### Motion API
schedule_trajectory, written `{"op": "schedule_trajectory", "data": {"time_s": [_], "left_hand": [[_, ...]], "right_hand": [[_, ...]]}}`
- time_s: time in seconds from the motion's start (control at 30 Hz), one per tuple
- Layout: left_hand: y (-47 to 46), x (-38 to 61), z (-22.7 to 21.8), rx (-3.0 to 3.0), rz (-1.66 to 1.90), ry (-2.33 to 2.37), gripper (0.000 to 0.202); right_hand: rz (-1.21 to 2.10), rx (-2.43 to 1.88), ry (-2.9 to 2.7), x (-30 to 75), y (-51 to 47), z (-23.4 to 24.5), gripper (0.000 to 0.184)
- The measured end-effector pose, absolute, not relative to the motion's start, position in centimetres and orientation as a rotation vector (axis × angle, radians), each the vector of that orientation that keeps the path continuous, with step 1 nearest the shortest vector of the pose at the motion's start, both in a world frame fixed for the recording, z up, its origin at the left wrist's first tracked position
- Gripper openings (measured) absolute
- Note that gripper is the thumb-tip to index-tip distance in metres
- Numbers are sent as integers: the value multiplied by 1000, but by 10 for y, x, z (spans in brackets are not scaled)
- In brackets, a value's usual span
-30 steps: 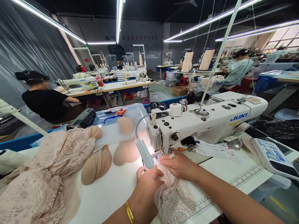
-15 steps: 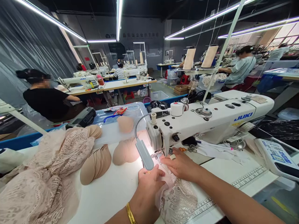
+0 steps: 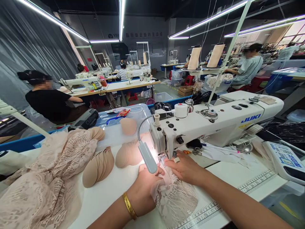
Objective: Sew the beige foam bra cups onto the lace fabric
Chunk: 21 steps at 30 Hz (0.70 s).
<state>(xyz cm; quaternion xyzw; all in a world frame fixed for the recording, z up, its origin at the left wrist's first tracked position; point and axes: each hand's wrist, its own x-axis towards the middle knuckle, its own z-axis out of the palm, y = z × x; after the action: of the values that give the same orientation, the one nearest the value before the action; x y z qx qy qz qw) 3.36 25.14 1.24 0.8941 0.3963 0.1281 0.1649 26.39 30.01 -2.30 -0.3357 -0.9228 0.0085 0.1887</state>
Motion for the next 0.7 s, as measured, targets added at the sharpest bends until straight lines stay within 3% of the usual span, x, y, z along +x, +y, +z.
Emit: {"op": "schedule_trajectory", "data": {"time_s": [0.2,0.5,0.7], "left_hand": [[274,21,17,2577,506,966,14],[275,17,10,2759,531,936,11],[269,17,7,2852,326,920,12]], "right_hand": [[-54,-991,-2575,264,300,-27,29],[183,-808,-2678,266,295,-18,23],[180,-768,-2672,269,296,-20,23]]}}
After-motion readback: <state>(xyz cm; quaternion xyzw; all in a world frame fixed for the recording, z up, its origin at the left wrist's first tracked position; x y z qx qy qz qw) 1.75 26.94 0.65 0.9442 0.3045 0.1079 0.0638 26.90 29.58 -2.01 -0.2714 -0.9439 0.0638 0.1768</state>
